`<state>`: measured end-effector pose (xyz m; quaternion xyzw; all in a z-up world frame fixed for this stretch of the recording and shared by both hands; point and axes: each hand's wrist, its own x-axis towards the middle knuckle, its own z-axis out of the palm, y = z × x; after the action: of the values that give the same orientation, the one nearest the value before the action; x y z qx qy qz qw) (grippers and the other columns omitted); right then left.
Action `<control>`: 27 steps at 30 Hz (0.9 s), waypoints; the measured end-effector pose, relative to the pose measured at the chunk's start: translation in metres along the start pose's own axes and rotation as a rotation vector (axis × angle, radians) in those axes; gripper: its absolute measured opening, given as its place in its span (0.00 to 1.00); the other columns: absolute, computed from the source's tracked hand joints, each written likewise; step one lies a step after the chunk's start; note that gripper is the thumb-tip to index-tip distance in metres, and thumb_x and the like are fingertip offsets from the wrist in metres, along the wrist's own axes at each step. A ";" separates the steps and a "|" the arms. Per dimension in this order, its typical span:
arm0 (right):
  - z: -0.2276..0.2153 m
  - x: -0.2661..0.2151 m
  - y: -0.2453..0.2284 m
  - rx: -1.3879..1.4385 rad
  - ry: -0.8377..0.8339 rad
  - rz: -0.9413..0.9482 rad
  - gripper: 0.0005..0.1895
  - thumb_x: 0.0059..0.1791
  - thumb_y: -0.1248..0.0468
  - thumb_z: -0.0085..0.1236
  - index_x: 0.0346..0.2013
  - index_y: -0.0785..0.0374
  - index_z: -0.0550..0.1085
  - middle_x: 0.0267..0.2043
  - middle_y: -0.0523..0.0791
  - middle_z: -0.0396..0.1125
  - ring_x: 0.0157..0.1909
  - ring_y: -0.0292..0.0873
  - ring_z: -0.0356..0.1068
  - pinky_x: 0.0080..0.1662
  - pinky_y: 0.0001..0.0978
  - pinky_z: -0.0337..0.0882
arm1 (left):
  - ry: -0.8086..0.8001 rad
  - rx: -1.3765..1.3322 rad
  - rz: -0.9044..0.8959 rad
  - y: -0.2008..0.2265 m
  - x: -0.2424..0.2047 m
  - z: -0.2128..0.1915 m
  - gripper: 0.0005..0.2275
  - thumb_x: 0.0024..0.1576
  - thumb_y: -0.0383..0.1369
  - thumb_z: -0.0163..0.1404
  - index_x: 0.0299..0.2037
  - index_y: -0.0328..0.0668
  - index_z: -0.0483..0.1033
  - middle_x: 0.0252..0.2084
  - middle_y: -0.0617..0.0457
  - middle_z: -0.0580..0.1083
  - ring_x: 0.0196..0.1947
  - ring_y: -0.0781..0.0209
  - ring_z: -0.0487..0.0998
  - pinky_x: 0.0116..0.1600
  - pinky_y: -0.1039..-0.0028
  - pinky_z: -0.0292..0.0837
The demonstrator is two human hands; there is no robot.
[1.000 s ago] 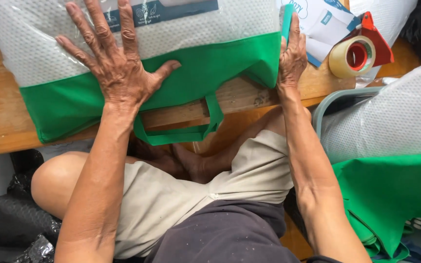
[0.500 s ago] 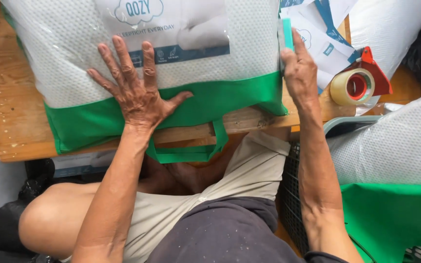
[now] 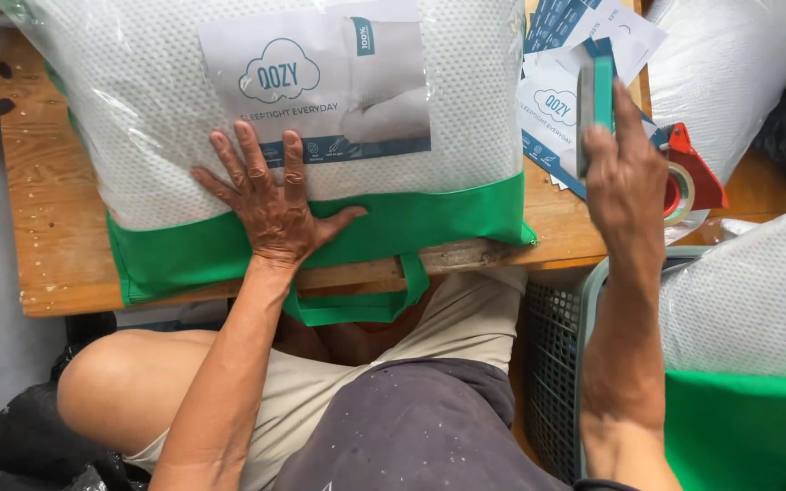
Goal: The person uses a small blue brush to wipe the surface of a packaged pillow, focusing on the green fabric band and the plastic-wrapped top. They flip the pillow over and continue brushing the green fabric on the other side.
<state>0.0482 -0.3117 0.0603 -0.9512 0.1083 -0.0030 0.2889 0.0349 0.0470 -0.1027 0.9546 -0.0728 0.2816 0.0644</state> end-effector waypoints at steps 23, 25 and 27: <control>0.079 -0.053 0.069 0.125 -0.044 -0.005 0.29 0.54 0.54 0.42 0.71 0.52 0.63 0.71 0.53 0.59 0.67 0.50 0.63 0.61 0.36 0.61 | -0.037 0.068 0.028 -0.011 0.000 0.007 0.56 0.52 0.92 0.39 0.78 0.60 0.45 0.77 0.33 0.44 0.77 0.21 0.41 0.72 0.21 0.31; 0.064 -0.074 0.059 0.142 -0.130 0.150 0.28 0.51 0.54 0.44 0.67 0.53 0.68 0.69 0.46 0.63 0.70 0.43 0.61 0.65 0.32 0.57 | -0.051 0.109 0.013 -0.009 0.000 0.004 0.55 0.52 0.91 0.32 0.78 0.61 0.44 0.78 0.36 0.43 0.78 0.24 0.39 0.73 0.22 0.31; 0.060 -0.087 0.058 0.172 -0.117 0.193 0.29 0.51 0.55 0.42 0.68 0.50 0.67 0.70 0.44 0.62 0.71 0.42 0.59 0.65 0.31 0.56 | -0.253 0.238 -0.013 0.002 0.013 -0.018 0.56 0.51 0.95 0.27 0.77 0.64 0.43 0.77 0.36 0.43 0.77 0.25 0.39 0.72 0.25 0.30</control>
<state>-0.0439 -0.3074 -0.0166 -0.9067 0.1817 0.0709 0.3739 0.0354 0.0472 -0.0803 0.9837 -0.0405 0.1654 -0.0571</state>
